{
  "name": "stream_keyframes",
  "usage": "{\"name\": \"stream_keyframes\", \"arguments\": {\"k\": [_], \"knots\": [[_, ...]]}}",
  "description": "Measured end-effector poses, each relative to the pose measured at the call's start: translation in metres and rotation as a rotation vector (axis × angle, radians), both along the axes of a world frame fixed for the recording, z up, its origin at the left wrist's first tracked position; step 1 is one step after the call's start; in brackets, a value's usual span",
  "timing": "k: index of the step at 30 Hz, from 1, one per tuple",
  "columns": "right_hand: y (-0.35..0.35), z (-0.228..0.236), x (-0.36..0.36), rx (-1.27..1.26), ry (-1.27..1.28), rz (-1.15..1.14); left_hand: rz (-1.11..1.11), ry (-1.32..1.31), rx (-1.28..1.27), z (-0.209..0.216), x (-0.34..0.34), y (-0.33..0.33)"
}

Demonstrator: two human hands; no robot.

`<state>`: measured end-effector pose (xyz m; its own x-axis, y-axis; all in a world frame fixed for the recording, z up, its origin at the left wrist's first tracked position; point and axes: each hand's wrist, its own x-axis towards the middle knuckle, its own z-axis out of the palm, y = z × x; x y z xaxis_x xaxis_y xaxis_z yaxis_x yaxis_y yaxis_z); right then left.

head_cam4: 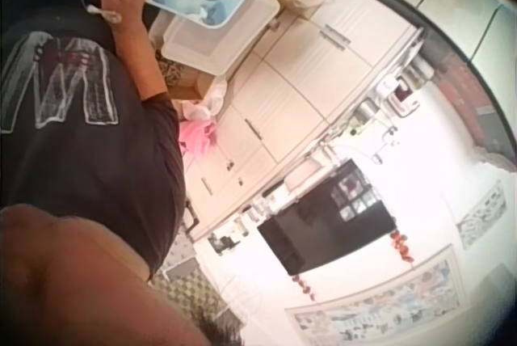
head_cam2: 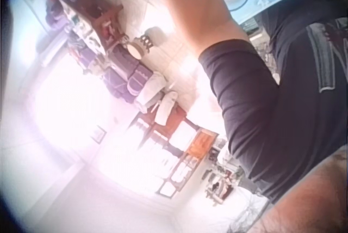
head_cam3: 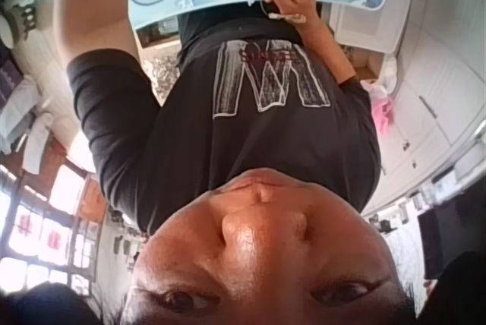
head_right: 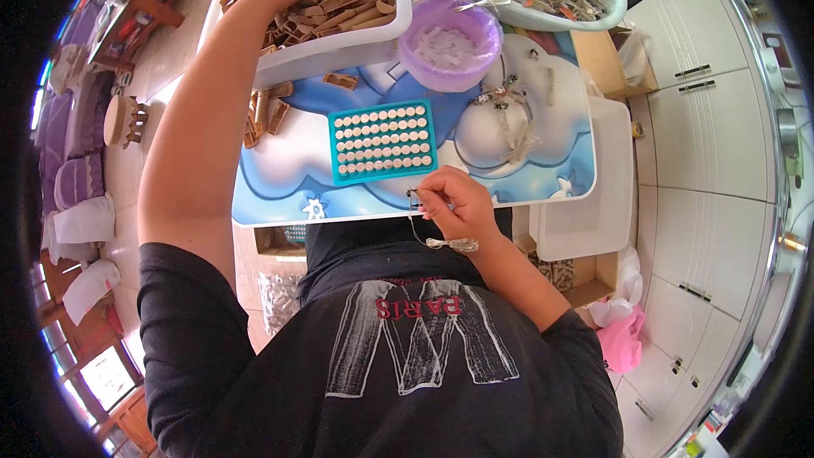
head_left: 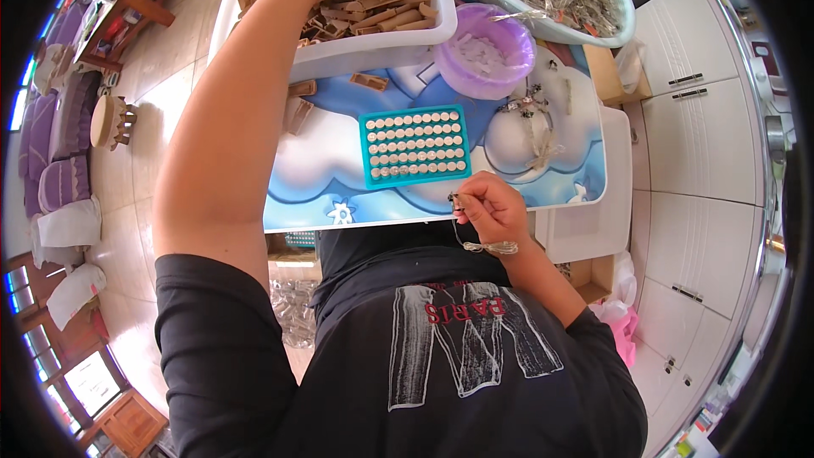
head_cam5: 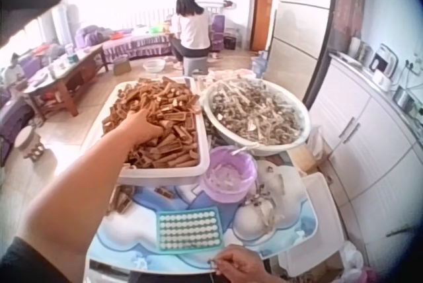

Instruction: The person assembles small brown plastic components by hand, inserting metal pins and white circular pieces into the slots. They handle the parts one at a time, occasionally picking up new components from a white bin and placing finished assemblies into a cardboard box.

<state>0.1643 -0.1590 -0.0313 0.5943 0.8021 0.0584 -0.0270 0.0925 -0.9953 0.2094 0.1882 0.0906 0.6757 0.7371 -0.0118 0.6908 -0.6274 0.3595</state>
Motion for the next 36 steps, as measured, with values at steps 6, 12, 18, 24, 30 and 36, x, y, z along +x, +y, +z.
{"name": "stream_keyframes", "arguments": {"k": [6, 12, 18, 24, 30, 36], "knots": [[-0.002, 0.002, 0.001, -0.029, -0.046, 0.035, 0.074, -0.273, -0.241, -0.002, -0.012, 0.010], [-0.003, 0.001, 0.001, -0.024, -0.035, 0.022, 0.167, -0.592, -0.916, -0.004, -0.025, 0.049], [-0.001, 0.003, -0.001, -0.030, -0.008, -0.008, 0.141, -0.812, -1.252, 0.012, -0.063, 0.039], [0.000, 0.000, -0.001, -0.029, -0.030, -0.025, 0.021, -0.906, -1.244, 0.009, -0.113, 0.039], [0.000, 0.000, -0.003, -0.021, -0.029, -0.033, -0.194, -0.966, -1.090, 0.018, -0.179, -0.049], [0.001, 0.000, -0.003, -0.016, -0.046, -0.021, -0.165, -0.645, -0.551, -0.027, -0.201, -0.085]]}}
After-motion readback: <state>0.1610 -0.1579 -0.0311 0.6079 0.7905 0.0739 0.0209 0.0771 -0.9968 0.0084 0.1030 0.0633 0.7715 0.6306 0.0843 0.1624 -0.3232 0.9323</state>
